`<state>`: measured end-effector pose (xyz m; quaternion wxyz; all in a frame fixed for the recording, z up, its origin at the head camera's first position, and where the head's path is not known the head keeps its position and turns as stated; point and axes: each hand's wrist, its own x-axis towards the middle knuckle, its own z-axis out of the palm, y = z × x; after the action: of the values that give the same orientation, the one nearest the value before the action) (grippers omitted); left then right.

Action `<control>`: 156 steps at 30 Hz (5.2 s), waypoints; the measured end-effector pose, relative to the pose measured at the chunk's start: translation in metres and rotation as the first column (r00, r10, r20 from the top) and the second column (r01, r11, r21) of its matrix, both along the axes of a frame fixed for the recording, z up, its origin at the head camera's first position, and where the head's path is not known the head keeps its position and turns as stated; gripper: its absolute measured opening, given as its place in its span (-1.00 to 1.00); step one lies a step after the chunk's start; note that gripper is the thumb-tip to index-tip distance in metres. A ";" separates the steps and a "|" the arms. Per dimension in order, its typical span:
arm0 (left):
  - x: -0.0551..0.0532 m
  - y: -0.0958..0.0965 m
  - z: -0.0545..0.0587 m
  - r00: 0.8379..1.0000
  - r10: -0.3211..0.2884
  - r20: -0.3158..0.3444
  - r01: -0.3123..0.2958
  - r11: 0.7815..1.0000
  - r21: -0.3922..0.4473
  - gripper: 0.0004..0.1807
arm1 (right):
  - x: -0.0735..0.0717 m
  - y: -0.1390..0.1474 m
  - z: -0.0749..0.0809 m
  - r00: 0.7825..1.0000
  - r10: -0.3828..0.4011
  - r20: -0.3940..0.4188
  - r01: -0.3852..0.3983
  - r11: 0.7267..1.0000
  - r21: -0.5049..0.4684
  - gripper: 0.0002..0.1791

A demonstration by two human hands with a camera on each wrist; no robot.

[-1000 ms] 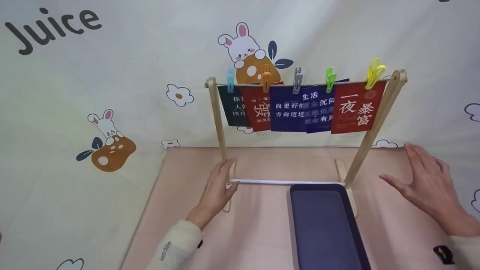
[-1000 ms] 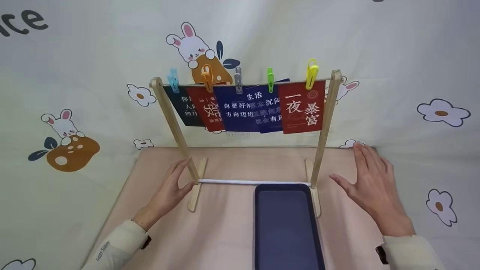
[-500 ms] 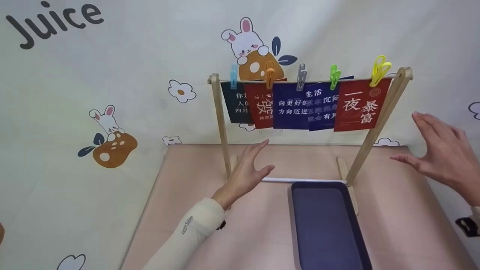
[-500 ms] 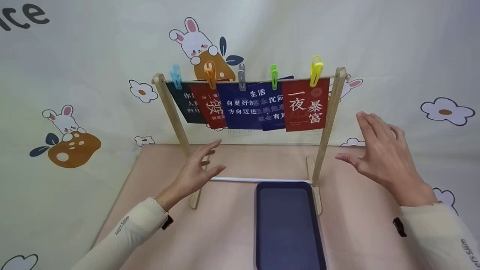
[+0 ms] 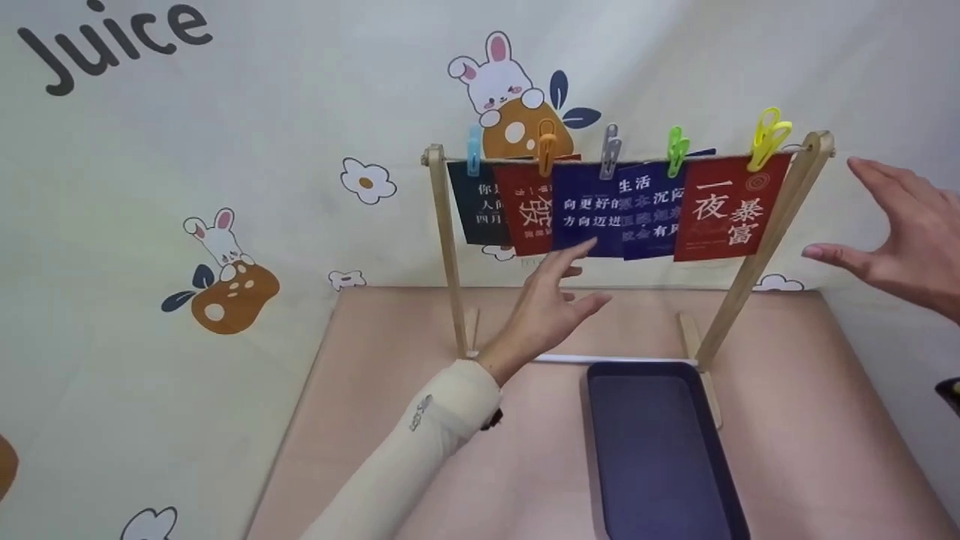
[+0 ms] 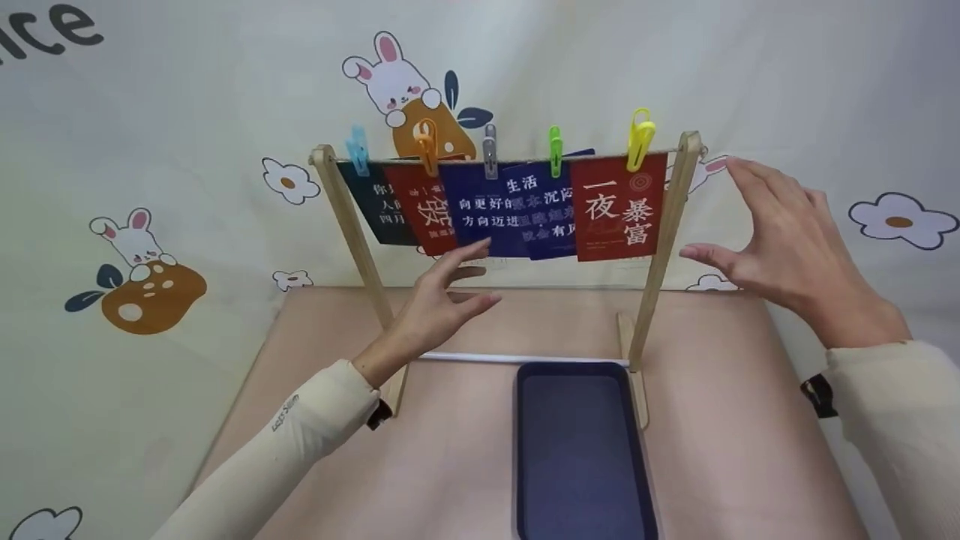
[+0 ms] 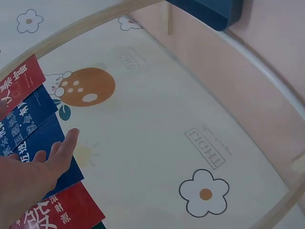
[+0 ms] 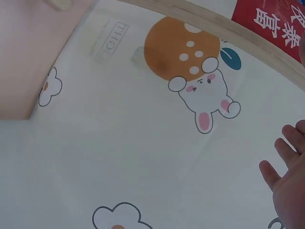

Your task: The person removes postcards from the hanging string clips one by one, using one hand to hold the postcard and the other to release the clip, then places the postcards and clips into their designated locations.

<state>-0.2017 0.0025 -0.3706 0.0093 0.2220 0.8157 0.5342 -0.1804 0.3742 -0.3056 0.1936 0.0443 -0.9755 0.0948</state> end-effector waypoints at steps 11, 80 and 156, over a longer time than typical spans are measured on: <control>-0.007 0.040 0.019 0.996 -0.032 0.078 0.023 0.993 0.115 -0.28 | -0.020 -0.011 0.036 0.995 0.095 0.037 -0.090 0.988 -0.123 0.09; -0.016 0.136 0.025 0.870 0.324 0.371 -0.458 0.808 0.370 -0.85 | -0.052 -0.050 0.101 0.984 0.154 0.088 -0.120 0.943 -0.309 -0.57; 0.091 -0.051 -0.135 0.640 0.250 0.727 -0.434 0.898 0.073 -0.55 | 0.045 -0.113 -0.165 0.959 0.285 -0.007 -0.227 0.749 -0.622 -0.54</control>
<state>-0.1110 -0.0489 -0.5054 0.1890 -0.1576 0.7060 0.6641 -0.1358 0.2614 -0.4704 0.1393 0.1075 -0.8827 0.4357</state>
